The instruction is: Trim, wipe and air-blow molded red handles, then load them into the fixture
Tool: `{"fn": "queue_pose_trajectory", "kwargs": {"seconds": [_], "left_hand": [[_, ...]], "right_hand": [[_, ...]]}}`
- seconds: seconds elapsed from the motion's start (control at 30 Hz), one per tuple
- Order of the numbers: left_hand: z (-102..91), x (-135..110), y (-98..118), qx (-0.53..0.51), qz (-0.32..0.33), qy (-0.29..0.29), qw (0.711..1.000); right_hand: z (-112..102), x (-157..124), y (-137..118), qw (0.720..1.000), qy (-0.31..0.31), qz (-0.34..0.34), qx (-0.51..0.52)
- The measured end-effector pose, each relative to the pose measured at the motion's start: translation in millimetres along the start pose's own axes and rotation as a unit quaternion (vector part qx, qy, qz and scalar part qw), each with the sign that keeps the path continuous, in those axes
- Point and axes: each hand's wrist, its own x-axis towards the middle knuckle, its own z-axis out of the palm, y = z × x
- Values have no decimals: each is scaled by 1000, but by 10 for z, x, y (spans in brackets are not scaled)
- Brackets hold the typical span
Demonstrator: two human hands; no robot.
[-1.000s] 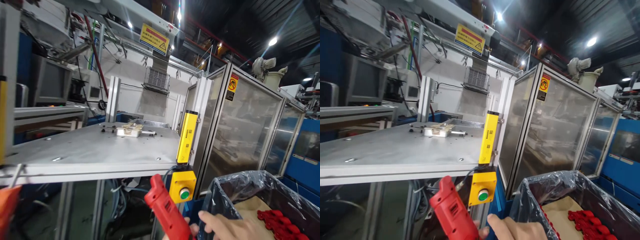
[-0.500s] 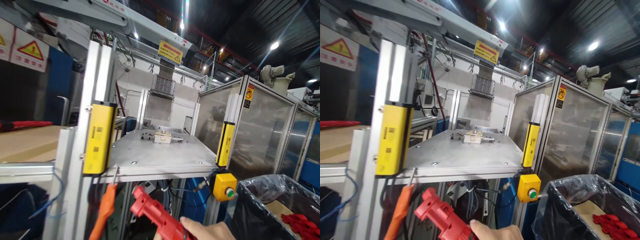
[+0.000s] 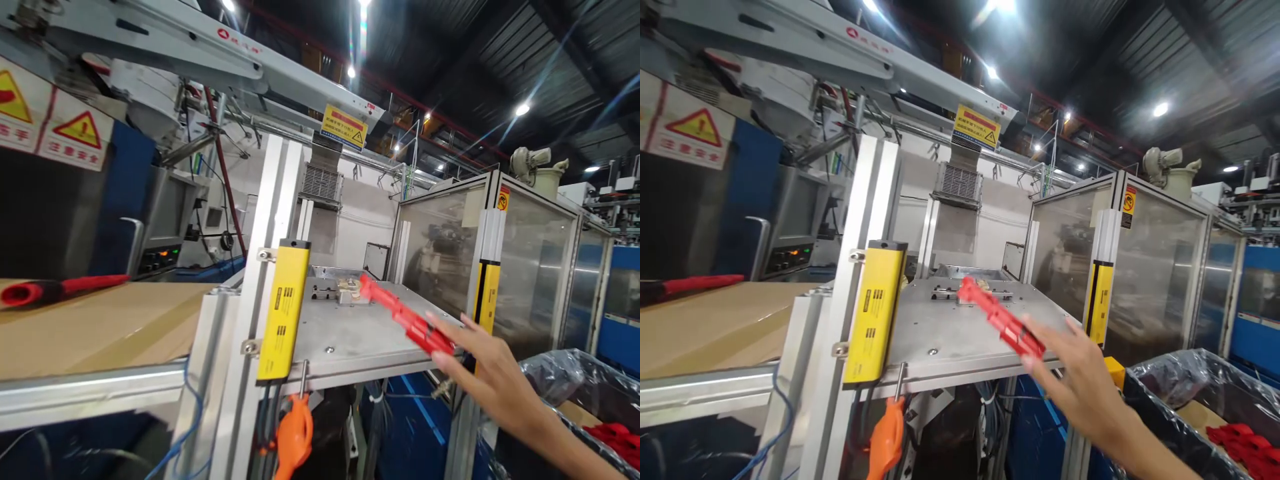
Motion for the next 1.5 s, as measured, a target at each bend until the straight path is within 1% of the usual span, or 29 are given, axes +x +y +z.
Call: {"fn": "queue_pose_trajectory", "kwargs": {"seconds": [0.03, 0.1, 0.17, 0.2, 0.23, 0.3, 0.33, 0.4, 0.5, 0.57, 0.67, 0.73, 0.8, 0.93, 1.1, 1.27, 1.5], "left_hand": [[-67, 75, 57, 33, 20, -8, 999], [-185, 172, 89, 88, 48, -22, 995], [-283, 212, 61, 148, 65, -39, 986], [-326, 218, 41, 204, 81, -55, 974], [-366, 220, 25, 273, 103, -75, 954], [-435, 220, 7, 404, 145, -114, 896], [-464, 222, 4, 447, 158, -129, 871], [-507, 239, -1, 486, 167, -146, 845], [-542, 301, -40, 558, 185, -172, 791], [-552, 369, -107, 600, 194, -184, 754], [-546, 501, -279, 649, 203, -195, 707], [-532, 590, -428, 670, 206, -202, 684], [-522, 663, -575, 684, 205, -208, 669], [-542, 743, -769, 694, 191, -221, 658], [-575, 789, -832, 702, 173, -232, 651], [-584, 782, -781, 719, 176, -208, 640], [-650, 678, -615, 727, 223, -175, 625]], "right_hand": [[61, 197, -1, 999, -4, 12, -39], [269, 608, -7, 990, -37, 45, -129], [543, 994, -20, 982, -62, 62, -167], [688, 1166, -27, 979, -73, 68, -178], [831, 1321, -33, 976, -84, 73, -185], [1096, 1581, -40, 969, -108, 91, -204], [1213, 1688, -40, 964, -120, 102, -214], [1411, 1865, -36, 955, -144, 123, -229], [1616, 2048, -23, 943, -175, 145, -243], [1708, 2119, -13, 937, -191, 155, -248], [1814, 2160, 10, 931, -209, 161, -252], [1877, 2157, 28, 929, -216, 161, -253], [1928, 2142, 44, 928, -221, 161, -253], [1976, 2118, 66, 928, -221, 159, -253], [1976, 2131, 84, 929, -217, 162, -252], [1984, 2136, 92, 930, -217, 167, -245], [1990, 2121, 158, 937, -207, 169, -223]]}}
